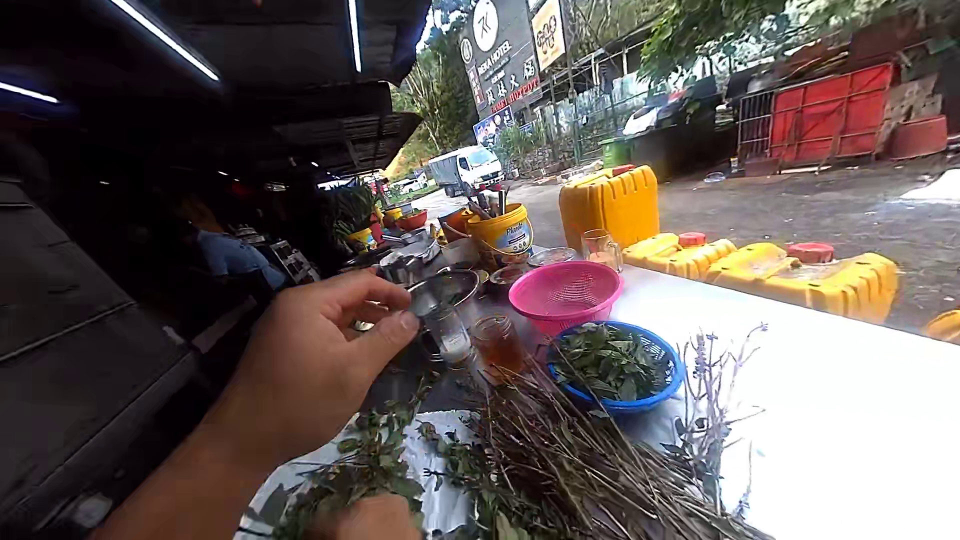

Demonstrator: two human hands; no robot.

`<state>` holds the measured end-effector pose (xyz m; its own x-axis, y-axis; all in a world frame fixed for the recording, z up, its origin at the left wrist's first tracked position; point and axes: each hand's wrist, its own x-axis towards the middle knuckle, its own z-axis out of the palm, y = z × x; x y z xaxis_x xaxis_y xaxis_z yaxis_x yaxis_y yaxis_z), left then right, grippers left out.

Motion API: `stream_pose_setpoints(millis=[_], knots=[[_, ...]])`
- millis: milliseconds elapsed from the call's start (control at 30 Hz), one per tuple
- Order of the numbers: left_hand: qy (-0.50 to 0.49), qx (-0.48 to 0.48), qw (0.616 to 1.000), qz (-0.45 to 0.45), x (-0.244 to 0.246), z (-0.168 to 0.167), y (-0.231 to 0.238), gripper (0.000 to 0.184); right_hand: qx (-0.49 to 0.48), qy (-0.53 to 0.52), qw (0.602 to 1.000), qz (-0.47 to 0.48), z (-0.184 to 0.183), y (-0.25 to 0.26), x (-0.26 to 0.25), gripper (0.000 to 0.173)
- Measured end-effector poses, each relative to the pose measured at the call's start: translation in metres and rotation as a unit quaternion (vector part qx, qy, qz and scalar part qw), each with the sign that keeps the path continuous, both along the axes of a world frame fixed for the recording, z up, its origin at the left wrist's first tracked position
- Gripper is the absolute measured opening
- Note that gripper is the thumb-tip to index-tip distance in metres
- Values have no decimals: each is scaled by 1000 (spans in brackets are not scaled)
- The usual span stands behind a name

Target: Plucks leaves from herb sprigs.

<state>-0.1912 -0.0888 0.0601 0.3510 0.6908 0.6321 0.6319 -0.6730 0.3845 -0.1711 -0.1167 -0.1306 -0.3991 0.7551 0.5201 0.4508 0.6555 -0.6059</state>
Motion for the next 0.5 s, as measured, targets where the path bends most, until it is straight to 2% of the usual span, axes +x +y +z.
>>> stream_pose_setpoints(millis=[67,133,233,300,400,500], knots=[[-1,11,1000,25,-50,2,-27,15,14,70,997,40,-4,0,1,20],[8,2,998,61,-100,5,-56,12,46,109,990,71,-10,4,-6,21],[37,-22,992,119,-166,1,-95,9,86,134,982,105,-20,9,-18,27],[99,-38,984,143,-200,-11,-115,12,94,127,979,129,-20,8,-21,30],[192,-50,968,153,-227,-38,-133,21,111,118,975,154,-21,6,-23,33],[275,11,945,175,-230,-65,-144,23,124,127,966,187,-23,5,-27,35]])
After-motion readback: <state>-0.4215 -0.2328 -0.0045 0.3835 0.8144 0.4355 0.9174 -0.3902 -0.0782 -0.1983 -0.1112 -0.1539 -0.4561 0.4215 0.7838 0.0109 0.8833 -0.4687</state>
